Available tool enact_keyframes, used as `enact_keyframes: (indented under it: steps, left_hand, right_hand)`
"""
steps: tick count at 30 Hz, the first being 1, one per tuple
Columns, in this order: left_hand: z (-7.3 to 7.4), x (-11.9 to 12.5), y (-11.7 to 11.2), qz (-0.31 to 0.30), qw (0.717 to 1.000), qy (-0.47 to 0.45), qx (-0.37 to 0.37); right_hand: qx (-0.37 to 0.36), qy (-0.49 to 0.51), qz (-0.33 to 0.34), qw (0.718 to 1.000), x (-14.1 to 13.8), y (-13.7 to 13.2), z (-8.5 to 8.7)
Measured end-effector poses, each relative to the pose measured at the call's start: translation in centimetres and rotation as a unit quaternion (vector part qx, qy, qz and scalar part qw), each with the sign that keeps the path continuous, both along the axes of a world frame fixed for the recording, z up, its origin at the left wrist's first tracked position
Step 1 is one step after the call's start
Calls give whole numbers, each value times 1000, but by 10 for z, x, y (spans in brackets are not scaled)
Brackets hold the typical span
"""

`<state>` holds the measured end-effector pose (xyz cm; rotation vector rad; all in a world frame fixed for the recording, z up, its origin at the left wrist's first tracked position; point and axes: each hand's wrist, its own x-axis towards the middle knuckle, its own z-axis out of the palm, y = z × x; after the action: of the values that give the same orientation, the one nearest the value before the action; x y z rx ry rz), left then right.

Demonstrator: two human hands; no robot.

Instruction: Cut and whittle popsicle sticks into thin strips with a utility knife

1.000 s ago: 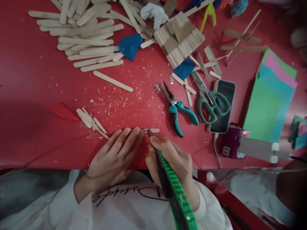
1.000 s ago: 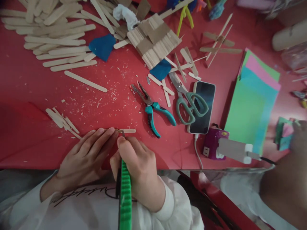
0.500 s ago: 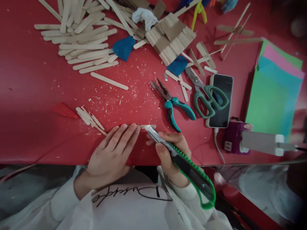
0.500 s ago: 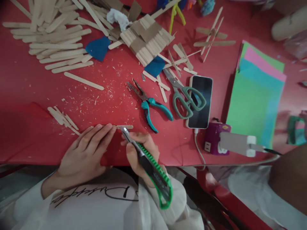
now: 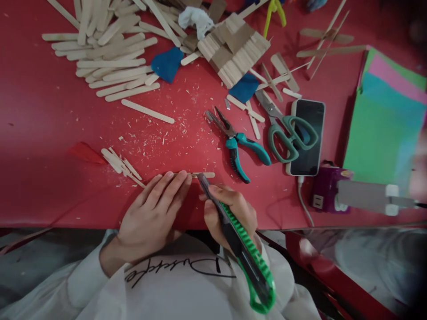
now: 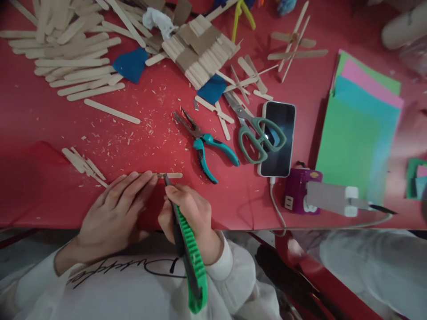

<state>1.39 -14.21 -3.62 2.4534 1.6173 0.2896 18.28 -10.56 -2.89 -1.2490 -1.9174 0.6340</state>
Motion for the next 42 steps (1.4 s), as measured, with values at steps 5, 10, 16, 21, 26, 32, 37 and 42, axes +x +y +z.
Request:
enact_keyframes:
  steps: [5, 10, 16, 21, 26, 32, 37, 42]
  left_hand:
    - [0, -2, 0, -4, 1000, -2, 5]
    - [-1, -3, -1, -8, 1000, 1, 6]
    - [0, -3, -1, -12, 1000, 6, 6]
    - [1, -4, 1, -14, 1000, 0, 0]
    - [0, -4, 0, -11, 1000, 0, -4]
    - [-2, -4, 0, -18, 1000, 4, 6]
    - [-3, -5, 0, -22, 1000, 10, 15]
    - [-2, -4, 0, -22, 1000, 6, 13]
  right_hand:
    - [23, -80, 11, 996, -1, 1, 7]
    - [48, -104, 24, 993, -2, 2, 12]
    - [23, -123, 17, 992, -5, 0, 14]
    - [52, -133, 36, 989, -7, 2, 15]
    - [50, -148, 52, 986, -13, 7, 21]
    - [8, -174, 69, 982, -22, 14, 34]
    - [4, -159, 61, 985, -23, 15, 29]
    - [-18, -121, 47, 991, -17, 14, 28]
